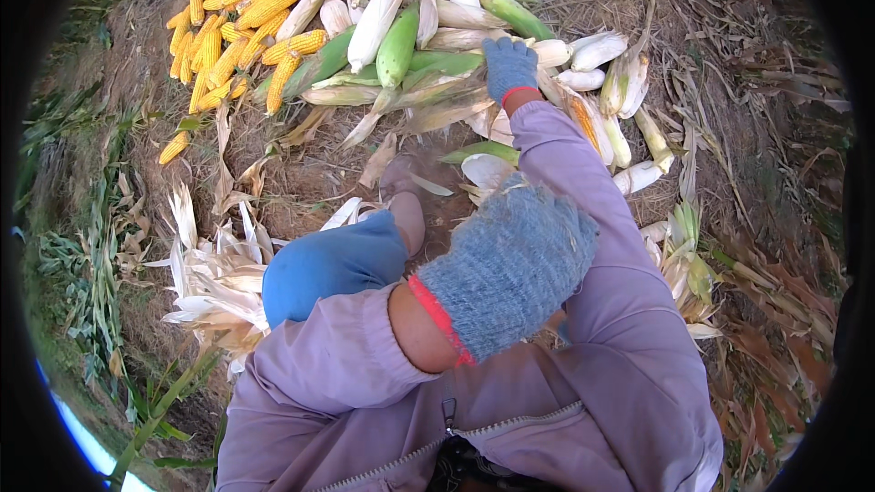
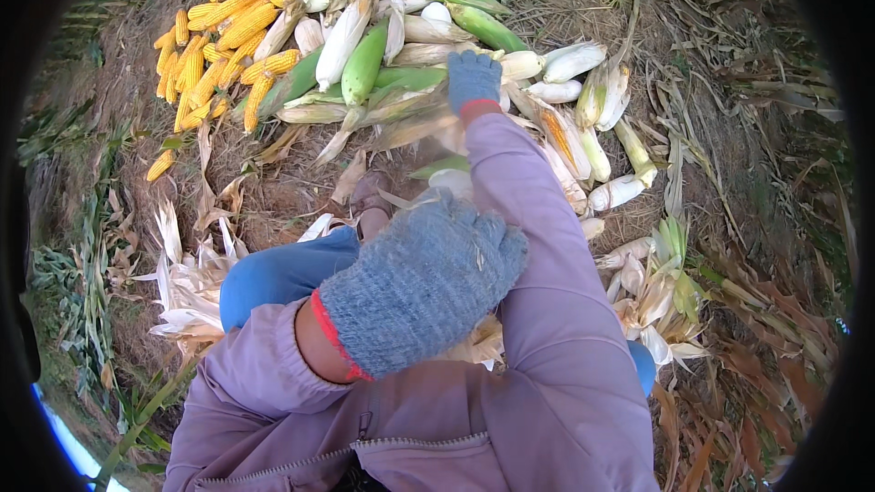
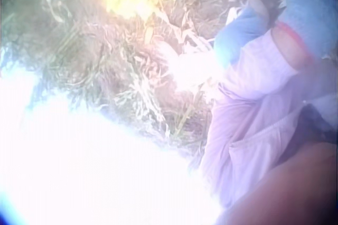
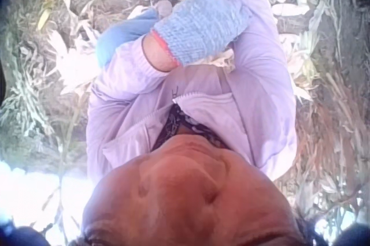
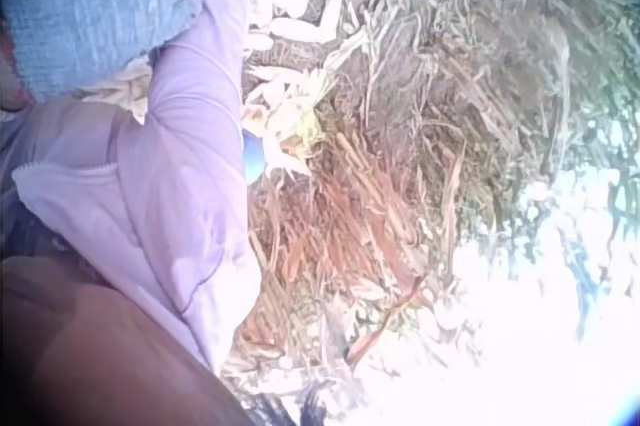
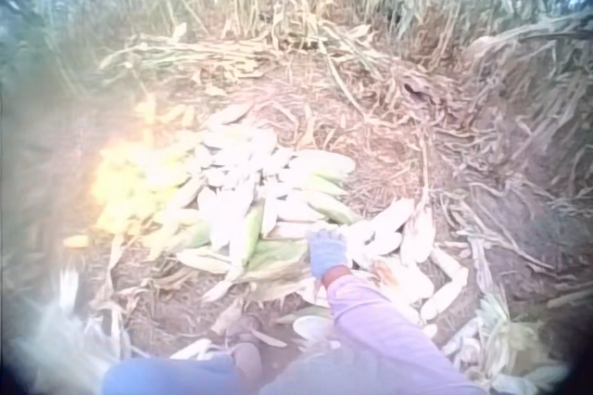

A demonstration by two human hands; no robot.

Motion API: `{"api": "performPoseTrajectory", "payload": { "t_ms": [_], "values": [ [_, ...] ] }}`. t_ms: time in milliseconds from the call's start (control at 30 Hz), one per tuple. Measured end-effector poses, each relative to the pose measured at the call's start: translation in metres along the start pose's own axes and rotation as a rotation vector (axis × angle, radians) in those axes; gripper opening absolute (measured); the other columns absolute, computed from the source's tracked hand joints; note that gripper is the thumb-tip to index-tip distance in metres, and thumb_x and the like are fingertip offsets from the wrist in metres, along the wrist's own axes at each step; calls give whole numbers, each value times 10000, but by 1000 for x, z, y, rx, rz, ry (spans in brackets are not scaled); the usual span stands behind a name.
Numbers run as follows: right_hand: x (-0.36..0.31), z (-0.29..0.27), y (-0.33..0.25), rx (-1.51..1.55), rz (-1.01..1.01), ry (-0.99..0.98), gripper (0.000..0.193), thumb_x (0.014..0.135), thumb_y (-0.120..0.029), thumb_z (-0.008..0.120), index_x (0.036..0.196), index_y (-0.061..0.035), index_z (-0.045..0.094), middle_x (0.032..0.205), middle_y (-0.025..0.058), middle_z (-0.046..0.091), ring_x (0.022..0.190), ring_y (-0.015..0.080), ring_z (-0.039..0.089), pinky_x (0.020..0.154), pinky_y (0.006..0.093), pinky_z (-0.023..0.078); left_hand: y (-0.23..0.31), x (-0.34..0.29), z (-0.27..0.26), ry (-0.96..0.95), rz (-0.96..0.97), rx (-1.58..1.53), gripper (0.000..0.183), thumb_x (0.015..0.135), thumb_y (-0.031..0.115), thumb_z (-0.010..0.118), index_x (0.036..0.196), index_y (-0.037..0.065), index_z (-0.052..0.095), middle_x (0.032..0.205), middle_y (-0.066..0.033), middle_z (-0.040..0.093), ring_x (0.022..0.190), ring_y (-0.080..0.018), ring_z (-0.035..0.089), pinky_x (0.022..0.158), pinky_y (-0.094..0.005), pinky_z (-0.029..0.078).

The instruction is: The person sits on the ground in a cornfield and shucks corn cobs by hand. They remove the husks and silk from each cob and place the cleaned cobs into a pile.

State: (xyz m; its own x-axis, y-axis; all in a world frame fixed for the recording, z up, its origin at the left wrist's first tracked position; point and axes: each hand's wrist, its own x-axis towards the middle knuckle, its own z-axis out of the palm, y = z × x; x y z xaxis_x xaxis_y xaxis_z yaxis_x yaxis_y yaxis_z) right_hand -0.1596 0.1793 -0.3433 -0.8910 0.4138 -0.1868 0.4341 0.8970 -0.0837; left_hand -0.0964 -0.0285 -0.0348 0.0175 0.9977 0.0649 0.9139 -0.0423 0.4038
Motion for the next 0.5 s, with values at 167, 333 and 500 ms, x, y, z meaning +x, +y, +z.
{"api": "performPoseTrajectory", "payload": {
  "t_ms": [167, 333, 500],
  "values": [
    [-18, 0, 14, -48, -149, 28, 678, 719, -379, 813, 1283, -109, 551, 1251, 145, 604, 1191, 339, 571, 986, 534, 417, 7, -1, -1, -18, 13, -3, 309, 818, 187, 585, 1088, 40, 626, 917, -99, 636, 782, -262, 641, 733, -404, 496],
    [-74, -18, 3, 297, -32, -219, 761, 739, -598, 758, 1223, -41, 572, 1084, 212, 692, 1035, 374, 670, 885, 515, 492, 20, -10, 15, 46, 31, -81, 271, 809, 185, 596, 1045, 56, 631, 910, -115, 641, 793, -282, 641, 715, -419, 502],
    [-170, -28, -23, 807, 18, -303, 727, 799, -582, 707, 1233, -12, 586, 1067, 183, 689, 992, 330, 662, 853, 455, 511, 35, -21, 5, 95, 49, -67, 264, 803, 153, 614, 1047, 55, 636, 939, -137, 653, 842, -289, 654, 744, -429, 514]
  ]
}}
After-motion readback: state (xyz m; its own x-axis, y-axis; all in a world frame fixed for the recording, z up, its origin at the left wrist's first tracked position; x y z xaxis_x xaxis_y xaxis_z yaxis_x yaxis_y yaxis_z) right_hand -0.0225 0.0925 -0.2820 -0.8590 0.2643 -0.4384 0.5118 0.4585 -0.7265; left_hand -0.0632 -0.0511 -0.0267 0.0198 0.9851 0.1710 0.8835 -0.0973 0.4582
